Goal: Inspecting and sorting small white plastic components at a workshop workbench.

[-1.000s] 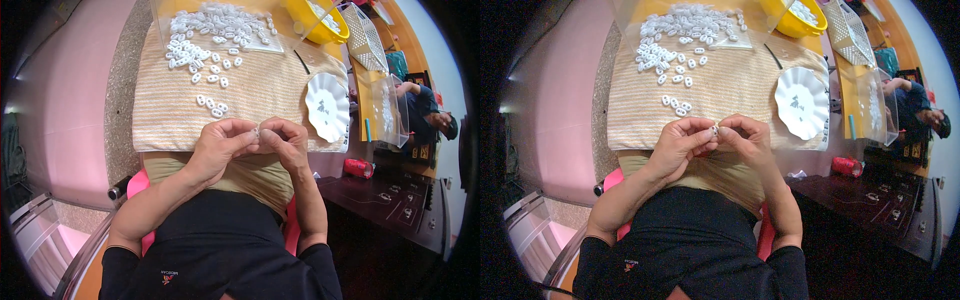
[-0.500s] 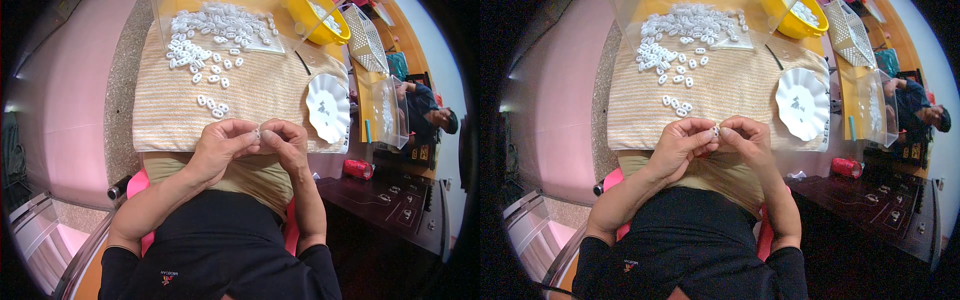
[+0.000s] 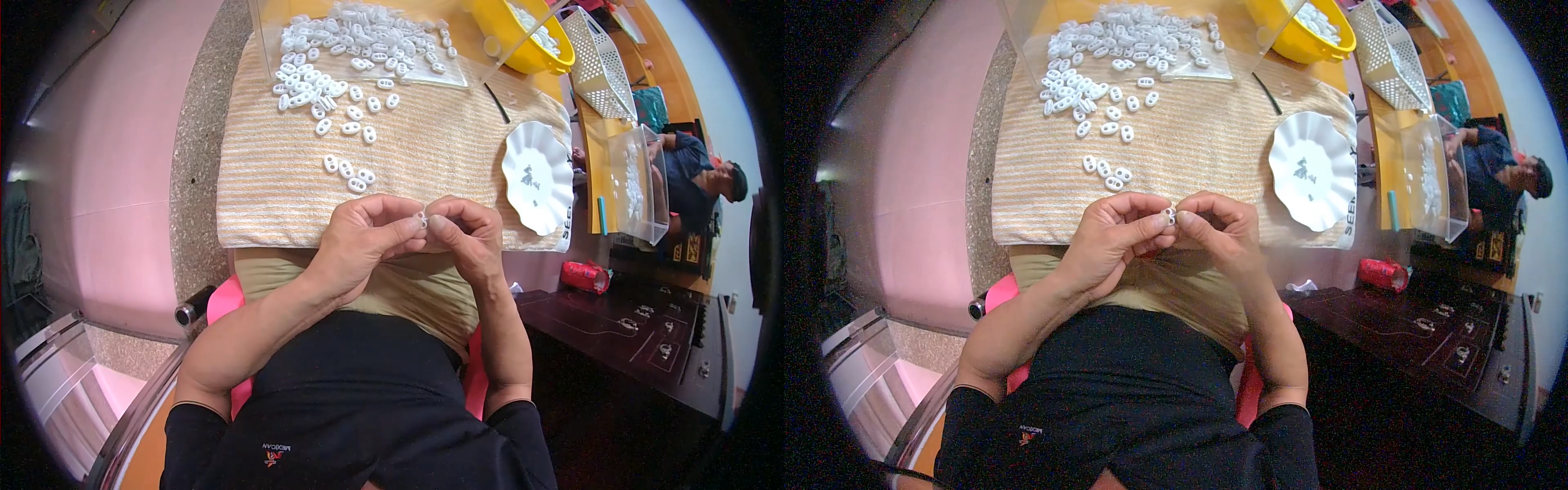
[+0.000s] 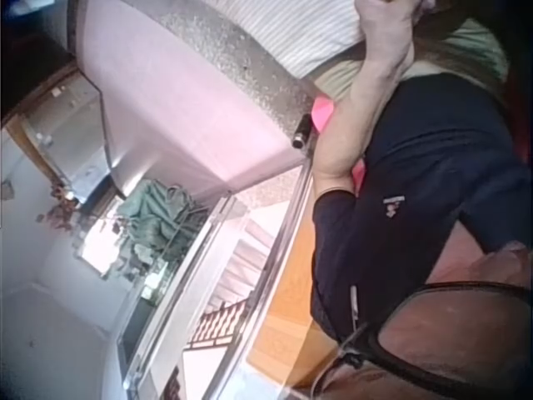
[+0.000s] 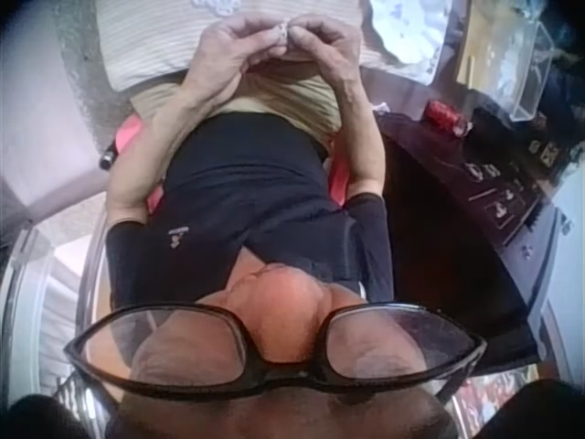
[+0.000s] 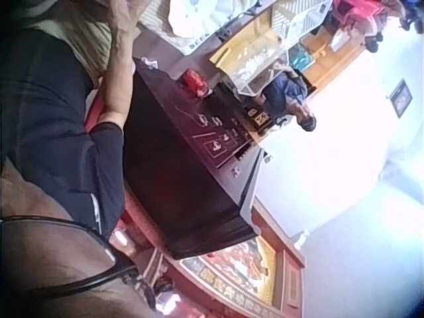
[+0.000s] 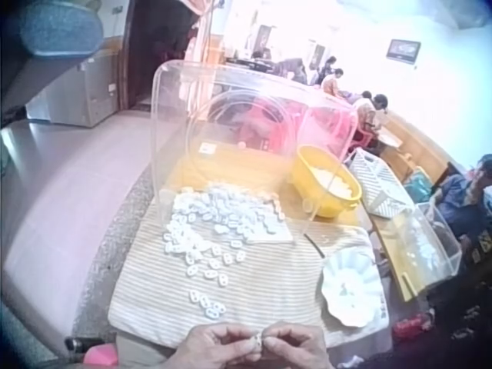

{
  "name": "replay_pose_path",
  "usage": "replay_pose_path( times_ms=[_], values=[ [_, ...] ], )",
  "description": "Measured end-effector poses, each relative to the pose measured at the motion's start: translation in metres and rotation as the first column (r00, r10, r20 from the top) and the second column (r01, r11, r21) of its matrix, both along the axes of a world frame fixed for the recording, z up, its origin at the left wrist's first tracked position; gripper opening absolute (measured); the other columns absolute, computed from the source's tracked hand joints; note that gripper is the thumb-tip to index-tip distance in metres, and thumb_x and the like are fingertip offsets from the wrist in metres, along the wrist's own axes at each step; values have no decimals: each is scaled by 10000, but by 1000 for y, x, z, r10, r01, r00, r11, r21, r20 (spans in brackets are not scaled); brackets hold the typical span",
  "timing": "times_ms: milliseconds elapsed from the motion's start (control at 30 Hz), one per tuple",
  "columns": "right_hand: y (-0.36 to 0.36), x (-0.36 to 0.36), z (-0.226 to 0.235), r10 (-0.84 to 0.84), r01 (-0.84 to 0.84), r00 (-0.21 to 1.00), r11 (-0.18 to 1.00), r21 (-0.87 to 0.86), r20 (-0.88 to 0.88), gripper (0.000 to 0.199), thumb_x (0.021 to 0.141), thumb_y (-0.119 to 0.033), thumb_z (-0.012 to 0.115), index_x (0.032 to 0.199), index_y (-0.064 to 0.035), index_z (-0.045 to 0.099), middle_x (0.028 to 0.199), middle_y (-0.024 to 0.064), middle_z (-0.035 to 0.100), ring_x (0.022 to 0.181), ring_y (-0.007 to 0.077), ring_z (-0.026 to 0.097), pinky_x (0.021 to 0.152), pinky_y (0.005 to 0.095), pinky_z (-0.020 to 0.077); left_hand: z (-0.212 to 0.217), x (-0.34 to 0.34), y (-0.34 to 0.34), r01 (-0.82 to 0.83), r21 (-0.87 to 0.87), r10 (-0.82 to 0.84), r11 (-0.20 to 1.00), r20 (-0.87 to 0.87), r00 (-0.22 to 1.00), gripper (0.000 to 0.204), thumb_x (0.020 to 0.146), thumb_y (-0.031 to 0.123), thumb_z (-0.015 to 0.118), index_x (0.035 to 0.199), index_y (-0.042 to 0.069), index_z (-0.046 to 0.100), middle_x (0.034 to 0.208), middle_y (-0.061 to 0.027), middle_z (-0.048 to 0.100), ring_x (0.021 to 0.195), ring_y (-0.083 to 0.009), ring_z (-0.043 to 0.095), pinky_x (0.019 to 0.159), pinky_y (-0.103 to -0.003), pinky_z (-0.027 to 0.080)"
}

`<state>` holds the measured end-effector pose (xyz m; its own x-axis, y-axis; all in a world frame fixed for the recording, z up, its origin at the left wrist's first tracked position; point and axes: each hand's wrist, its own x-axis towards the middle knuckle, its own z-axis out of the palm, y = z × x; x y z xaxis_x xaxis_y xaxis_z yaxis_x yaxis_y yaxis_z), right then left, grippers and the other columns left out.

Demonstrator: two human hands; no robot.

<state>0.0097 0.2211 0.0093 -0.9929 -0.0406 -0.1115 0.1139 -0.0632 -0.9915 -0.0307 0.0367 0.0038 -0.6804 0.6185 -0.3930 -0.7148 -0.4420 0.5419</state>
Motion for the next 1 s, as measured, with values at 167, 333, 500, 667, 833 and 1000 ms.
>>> replay_pose_path(
  times_ms=[167, 333, 500, 667, 833, 1000],
  values=[
    [0, 1, 3, 10, -9, 999, 1000, -14, 34, 108, 905, -48, 607, 959, 43, 627, 887, 60, 657, 807, 98, 622, 740, 231, 535, -1, 0, 0, 7, -16, -7, 1000, -14, 1000, 195, 869, 39, 643, 1055, -9, 613, 932, -80, 670, 793, -124, 650, 718, -238, 554],
    [1, 1, 1, 24, -21, 998, 999, -40, 54, 109, 910, -48, 597, 953, 50, 618, 896, 62, 645, 817, 106, 623, 752, 239, 542, -1, 1, 0, 3, -12, -3, 1000, -46, 999, 184, 867, 41, 647, 1044, -4, 623, 907, -75, 673, 774, -116, 648, 711, -234, 551],
    [0, 1, 4, 83, -83, 996, 996, -34, 11, 124, 930, -68, 574, 963, 48, 603, 899, 66, 642, 825, 107, 625, 749, 244, 544, -1, 2, 0, -1, -30, 0, 1000, -42, 999, 178, 868, 46, 648, 1039, 2, 634, 898, -71, 675, 763, -116, 647, 700, -232, 546],
    [1, 2, 2, 83, -83, 996, 996, -19, 22, 131, 937, -79, 568, 963, 45, 601, 894, 67, 643, 815, 105, 624, 747, 246, 543, 1, 2, -1, 12, -39, -14, 999, -59, 998, 176, 867, 45, 649, 1036, -2, 641, 891, -70, 675, 756, -118, 646, 699, -232, 545],
    [-6, 2, 6, 24, -23, 998, 1000, -9, 57, 151, 916, -111, 608, 894, 38, 626, 846, 53, 632, 765, 89, 586, 682, 202, 470, 1, 2, -1, 16, -41, -19, 999, -73, 997, 178, 868, 58, 660, 1021, -33, 651, 931, -78, 670, 802, -104, 631, 744, -228, 547],
    [-7, 3, 6, 8, -10, 997, 1000, 26, 74, 141, 904, -95, 621, 874, 42, 633, 848, 55, 634, 756, 94, 596, 661, 208, 491, 1, 4, 0, -11, -84, 0, 996, -137, 991, 167, 870, 50, 655, 1006, -47, 651, 906, -82, 671, 785, -106, 630, 727, -226, 541]
  ],
)
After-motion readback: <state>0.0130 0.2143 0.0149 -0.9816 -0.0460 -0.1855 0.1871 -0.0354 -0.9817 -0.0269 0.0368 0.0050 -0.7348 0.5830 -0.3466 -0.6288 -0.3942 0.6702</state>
